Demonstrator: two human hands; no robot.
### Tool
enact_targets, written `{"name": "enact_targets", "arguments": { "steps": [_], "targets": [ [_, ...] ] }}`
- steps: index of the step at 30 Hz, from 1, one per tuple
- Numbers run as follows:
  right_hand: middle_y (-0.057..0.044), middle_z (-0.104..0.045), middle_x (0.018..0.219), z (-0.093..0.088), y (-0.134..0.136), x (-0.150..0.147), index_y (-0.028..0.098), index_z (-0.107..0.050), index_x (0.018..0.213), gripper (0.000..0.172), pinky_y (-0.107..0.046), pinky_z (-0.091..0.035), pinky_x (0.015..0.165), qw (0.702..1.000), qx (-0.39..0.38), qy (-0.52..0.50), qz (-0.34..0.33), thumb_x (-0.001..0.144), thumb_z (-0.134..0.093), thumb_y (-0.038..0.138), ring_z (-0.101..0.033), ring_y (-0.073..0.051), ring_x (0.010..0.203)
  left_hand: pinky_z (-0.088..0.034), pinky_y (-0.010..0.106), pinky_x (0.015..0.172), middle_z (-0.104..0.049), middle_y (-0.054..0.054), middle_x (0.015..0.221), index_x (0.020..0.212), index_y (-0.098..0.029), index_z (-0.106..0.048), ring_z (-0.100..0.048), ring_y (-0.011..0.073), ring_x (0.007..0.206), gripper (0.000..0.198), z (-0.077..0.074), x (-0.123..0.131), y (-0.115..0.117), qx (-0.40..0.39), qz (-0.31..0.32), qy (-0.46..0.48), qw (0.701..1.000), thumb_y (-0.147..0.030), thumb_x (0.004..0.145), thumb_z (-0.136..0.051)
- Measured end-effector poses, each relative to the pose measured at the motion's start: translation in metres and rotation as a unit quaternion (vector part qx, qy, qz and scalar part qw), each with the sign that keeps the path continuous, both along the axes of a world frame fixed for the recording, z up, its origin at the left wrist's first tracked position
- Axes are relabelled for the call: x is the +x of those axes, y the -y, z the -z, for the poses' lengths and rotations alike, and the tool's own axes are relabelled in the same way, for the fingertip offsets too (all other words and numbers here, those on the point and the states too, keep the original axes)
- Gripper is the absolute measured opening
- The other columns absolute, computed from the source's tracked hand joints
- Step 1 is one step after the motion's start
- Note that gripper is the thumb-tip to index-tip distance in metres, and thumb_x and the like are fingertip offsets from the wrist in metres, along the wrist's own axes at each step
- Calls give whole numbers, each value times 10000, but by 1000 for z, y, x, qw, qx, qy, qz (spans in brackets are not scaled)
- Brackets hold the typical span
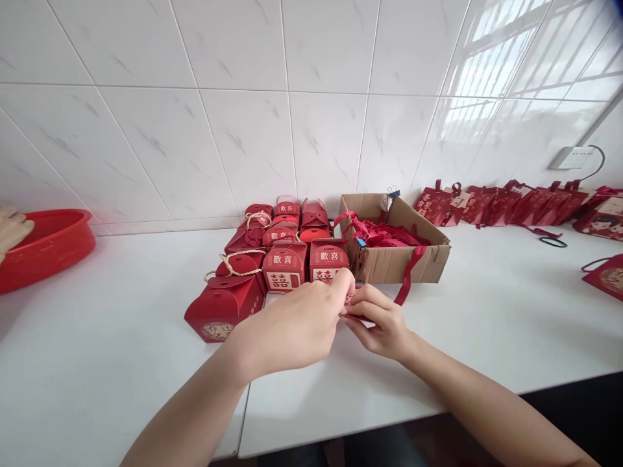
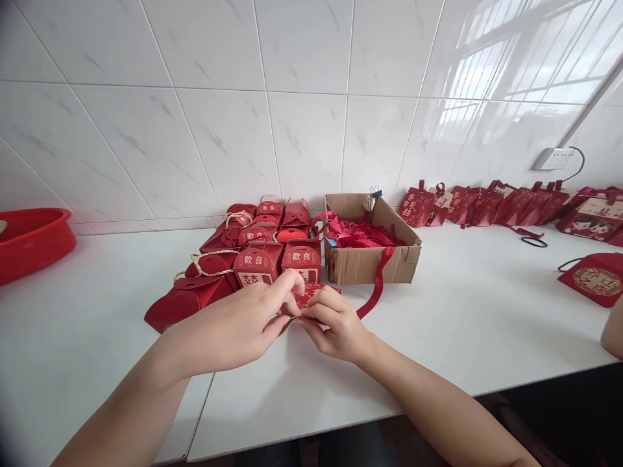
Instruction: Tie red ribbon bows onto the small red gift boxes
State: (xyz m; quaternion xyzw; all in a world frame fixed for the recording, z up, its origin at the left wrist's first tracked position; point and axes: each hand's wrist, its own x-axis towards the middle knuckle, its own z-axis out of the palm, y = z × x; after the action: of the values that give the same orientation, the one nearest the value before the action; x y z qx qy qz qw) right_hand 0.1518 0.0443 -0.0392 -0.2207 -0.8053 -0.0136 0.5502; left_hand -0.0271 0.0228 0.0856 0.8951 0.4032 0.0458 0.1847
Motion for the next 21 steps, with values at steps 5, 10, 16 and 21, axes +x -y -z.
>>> {"name": "enact_targets", "arguments": {
  "steps": [5, 10, 16, 21],
  "targets": [
    [-44, -577, 740, 0, 0, -1, 202, -604, 838, 117, -298, -494, 534, 999, -17, -32, 29, 807, -587, 90, -562, -157, 648, -397, 269, 553, -630, 38, 836, 1020, -229, -421, -592, 181, 646, 138, 0, 3, 0, -6, -12, -5, 1000, -243, 888, -382],
    [-53, -603, 810, -3, -1, 1, 200, -639, 876, 86, -292, -531, 582, 996, -65, -52, 30, 799, -657, 168, -611, -162, 689, -434, 274, 650, -634, 34, 993, 1200, -274, -373, -618, 201, 845, 359, -1, -2, -3, 9, -8, 18, 1000, -274, 857, -480],
    [-82, -639, 898, -8, 0, 6, 203, -642, 1010, 208, -322, -554, 672, 996, -84, -39, 18, 809, -644, 148, -631, -187, 795, -401, 306, 692, -613, 20, 984, 1101, -256, -498, -580, 224, 907, 320, 0, -12, -12, 124, -4, -32, 992, -185, 791, -541],
    [-66, -649, 825, -10, 1, 5, 211, -654, 973, 183, -309, -540, 617, 997, -65, -41, 15, 813, -631, 125, -617, -179, 737, -369, 296, 655, -613, -5, 834, 788, -217, -573, -573, 169, 755, 151, -3, -14, -17, 134, 19, -36, 990, -142, 831, -449]
  ]
}}
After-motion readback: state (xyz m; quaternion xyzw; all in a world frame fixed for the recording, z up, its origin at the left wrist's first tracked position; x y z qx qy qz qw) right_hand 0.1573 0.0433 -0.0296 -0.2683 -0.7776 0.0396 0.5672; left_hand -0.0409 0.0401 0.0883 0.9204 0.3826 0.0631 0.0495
